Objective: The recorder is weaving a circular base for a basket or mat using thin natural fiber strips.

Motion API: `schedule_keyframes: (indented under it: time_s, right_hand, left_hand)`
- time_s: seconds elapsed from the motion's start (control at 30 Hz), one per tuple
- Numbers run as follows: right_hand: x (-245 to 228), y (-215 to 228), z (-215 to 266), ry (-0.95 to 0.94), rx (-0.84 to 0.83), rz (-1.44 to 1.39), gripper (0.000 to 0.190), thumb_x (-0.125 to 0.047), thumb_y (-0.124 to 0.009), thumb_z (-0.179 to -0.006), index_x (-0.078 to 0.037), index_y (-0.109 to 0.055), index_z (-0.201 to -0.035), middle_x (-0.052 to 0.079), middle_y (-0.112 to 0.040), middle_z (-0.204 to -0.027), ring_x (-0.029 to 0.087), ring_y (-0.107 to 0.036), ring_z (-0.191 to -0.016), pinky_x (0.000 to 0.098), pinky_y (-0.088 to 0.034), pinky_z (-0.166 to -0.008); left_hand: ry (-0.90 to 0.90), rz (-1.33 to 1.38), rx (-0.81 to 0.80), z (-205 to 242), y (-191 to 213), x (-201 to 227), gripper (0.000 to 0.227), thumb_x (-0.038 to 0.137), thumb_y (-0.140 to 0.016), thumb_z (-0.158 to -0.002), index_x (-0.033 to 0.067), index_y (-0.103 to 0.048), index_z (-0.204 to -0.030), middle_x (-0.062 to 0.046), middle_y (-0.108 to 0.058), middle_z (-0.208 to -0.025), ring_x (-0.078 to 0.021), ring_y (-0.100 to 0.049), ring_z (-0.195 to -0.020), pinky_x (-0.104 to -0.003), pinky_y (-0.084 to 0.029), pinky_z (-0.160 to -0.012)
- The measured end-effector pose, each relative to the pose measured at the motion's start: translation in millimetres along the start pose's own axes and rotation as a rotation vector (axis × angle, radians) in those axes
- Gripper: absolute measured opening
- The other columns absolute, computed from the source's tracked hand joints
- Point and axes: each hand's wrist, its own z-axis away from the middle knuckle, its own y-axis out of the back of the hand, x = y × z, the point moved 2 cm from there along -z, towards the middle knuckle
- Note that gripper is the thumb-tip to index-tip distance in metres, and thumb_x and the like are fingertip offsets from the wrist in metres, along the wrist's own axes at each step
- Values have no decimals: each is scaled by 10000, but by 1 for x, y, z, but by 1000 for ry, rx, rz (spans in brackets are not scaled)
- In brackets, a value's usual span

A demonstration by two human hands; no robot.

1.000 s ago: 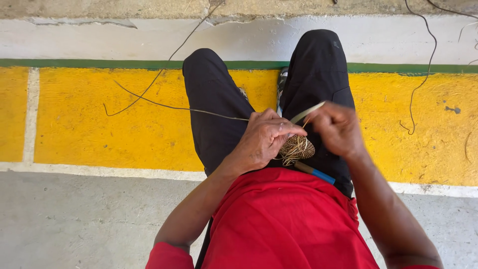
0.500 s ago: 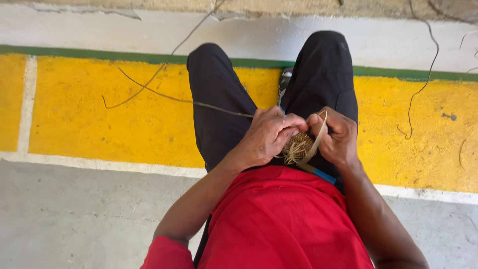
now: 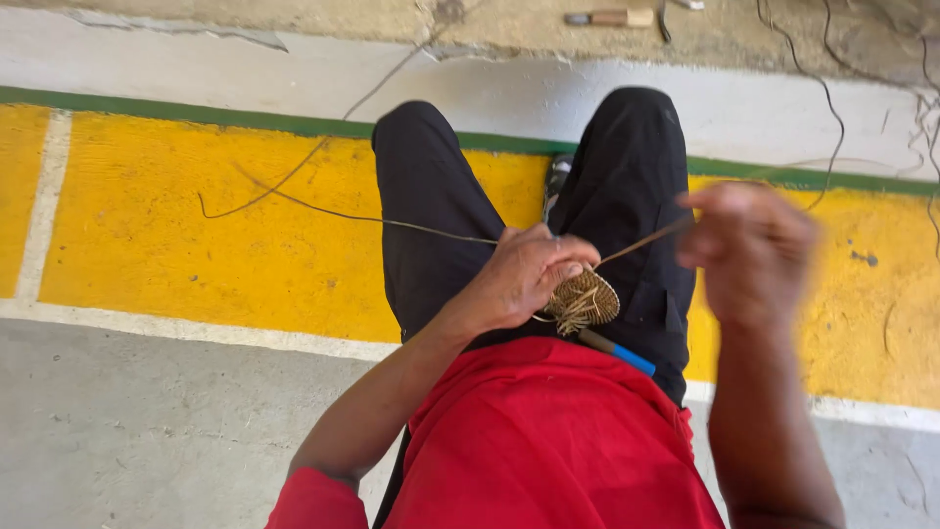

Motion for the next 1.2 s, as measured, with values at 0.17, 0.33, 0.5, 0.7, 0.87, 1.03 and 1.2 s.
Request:
schedule_keyframes:
  time_s: [0.17, 0.33, 0.5, 0.7, 0.87, 1.03, 1.2]
  right_hand:
    - [-43, 44, 28, 148, -81, -380, 198, -213, -515, -1061, -74, -650, -1098, 80, -685, -782, 119, -662, -662, 317, -571, -608]
    - [-21, -21, 49, 197, -160, -125, 207, 35, -658, -997, -68, -601, -1167, 101, -716, -979, 168, -732, -902, 334, -640, -802]
    - [10, -43, 63, 72, -91, 384, 172, 96, -735, -942, -1, -641, -1050, 100, -698, -1062, 162, -698, -1023, 265, -575, -936]
    - [15, -47, 57, 104, -107, 426, 170, 55, -762, -944, -31, -678, -1064, 74, -712, -1075, 148, -686, -1060, 281, -564, -965]
    - [18, -49, 55, 182, -120, 524, 181, 53, -784, -927, -47, -695, -1048, 43, -733, -1058, 165, -667, -1085, 298, -551, -977]
    - [18, -51, 55, 354, -134, 752, 215, 24, -836, -872, -67, -694, -1004, 60, -721, -1034, 191, -668, -1021, 348, -514, -907]
    - [33, -40, 49, 200, -291, 716, 222, -46, -868, -793, -90, -754, -978, 63, -654, -983, 177, -650, -903, 312, -523, -750]
  left_hand:
    - [6, 17, -7, -7, 3, -1, 139, 181, -642, -994, 201, -754, -1074, 57, -735, -937, -177, -596, -894, -372, -403, -898]
    - [26, 5, 16, -8, 6, 6, 127, 173, -648, -993, 200, -750, -1063, 57, -747, -955, -166, -602, -918, -365, -379, -914]
    - [19, 2, -11, -5, 2, 3, 153, 146, -667, -966, 183, -742, -1094, 43, -741, -949, -166, -607, -934, -365, -388, -926]
    - [-4, 13, 23, -9, 2, 5, 171, 121, -675, -958, 168, -740, -1109, 36, -744, -981, -170, -601, -916, -365, -399, -915]
    - [23, 2, -13, -7, 2, 6, 210, 82, -656, -955, 163, -739, -1130, 29, -732, -950, -167, -601, -916, -366, -397, -917]
    - [5, 3, 10, -6, 3, 10, 229, 88, -658, -950, 166, -730, -1153, 34, -734, -950, -162, -604, -930, -370, -395, -922]
    - [-34, 18, 48, 0, 4, 12, 204, 87, -676, -969, 165, -743, -1144, 32, -733, -980, -168, -600, -937, -372, -410, -905]
